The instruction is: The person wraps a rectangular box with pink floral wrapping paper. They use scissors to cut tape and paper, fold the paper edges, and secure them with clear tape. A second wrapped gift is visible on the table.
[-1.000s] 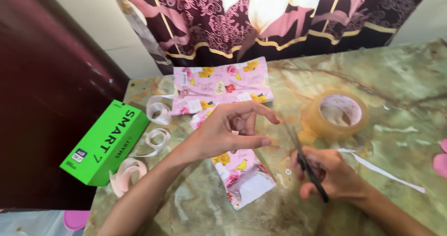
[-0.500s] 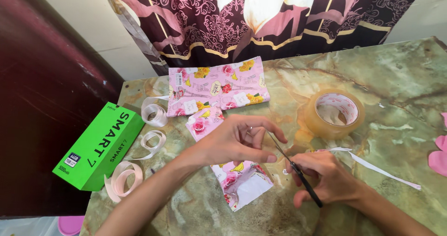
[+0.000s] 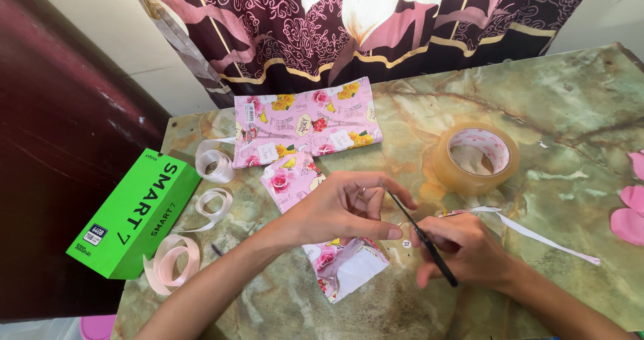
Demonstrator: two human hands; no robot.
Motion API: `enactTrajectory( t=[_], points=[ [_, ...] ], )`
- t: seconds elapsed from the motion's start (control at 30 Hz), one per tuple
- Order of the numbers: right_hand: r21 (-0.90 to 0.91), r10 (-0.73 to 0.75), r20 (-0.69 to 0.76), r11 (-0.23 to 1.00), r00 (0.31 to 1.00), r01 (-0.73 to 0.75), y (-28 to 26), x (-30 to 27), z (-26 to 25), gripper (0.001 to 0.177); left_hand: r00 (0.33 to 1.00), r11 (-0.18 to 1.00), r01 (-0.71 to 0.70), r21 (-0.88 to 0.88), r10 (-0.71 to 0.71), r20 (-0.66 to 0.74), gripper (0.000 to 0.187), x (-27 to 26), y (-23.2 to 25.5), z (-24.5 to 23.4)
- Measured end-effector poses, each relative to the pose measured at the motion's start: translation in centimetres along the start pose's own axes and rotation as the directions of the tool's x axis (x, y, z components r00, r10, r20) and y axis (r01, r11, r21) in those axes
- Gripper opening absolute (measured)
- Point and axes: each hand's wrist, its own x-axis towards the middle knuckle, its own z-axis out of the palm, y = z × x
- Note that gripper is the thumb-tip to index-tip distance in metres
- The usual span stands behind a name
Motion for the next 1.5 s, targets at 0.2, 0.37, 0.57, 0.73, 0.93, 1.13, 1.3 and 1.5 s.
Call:
enactTrajectory(
  t=[0.2,0.37,0.57,0.73,0.93,1.13,1.3,1.5],
  points=[
    [0.083,0.172,0.016,0.982,0.985,-0.172,-0.1,-0.2,-0.2,0.054,0.998,0.997,-0.064,-0.031,0.064,0.007,0.062,-0.1,0.1,0.0],
    [0.171,0.194,-0.028,0.967,0.981,-0.187,-0.1,-0.2,-0.4,0.073,0.997,1.000,0.002,-0.006,-0.003,-0.081,0.091,-0.2,0.7,0.2],
    [0.116,0.121,0.070,0.985,0.990,-0.129,0.1,0.1,-0.3,0.072,0.988,0.995,-0.098,-0.015,0.095,-0.122,0.099,-0.4,1.6,0.2],
    [0.099,0.098,0.093,0.989,0.991,-0.107,0.2,0.2,-0.4,0.070,0.980,0.988,-0.108,0.111,0.125,-0.157,0.099,-0.4,1.6,0.3],
    [0.051,0.062,0.093,0.996,0.994,-0.067,0.2,0.3,-0.3,0.069,0.982,0.964,-0.058,0.259,0.102,-0.159,0.102,-0.5,1.3,0.9],
    [-0.007,0.003,0.045,1.000,0.999,-0.002,0.0,0.3,-0.2,0.066,0.983,0.950,-0.017,0.312,0.073,-0.170,0.102,-0.5,1.4,1.0],
    [-0.055,0.011,0.008,0.998,1.000,-0.010,-0.2,0.3,-0.2,0.062,0.980,0.949,0.004,0.315,0.060,-0.192,0.103,-0.4,1.5,0.9],
    [-0.113,-0.029,-0.056,0.993,0.998,0.022,-0.5,0.2,-0.1,0.055,0.984,0.971,0.001,0.241,0.041,-0.172,0.101,-0.4,1.4,0.7]
  ],
)
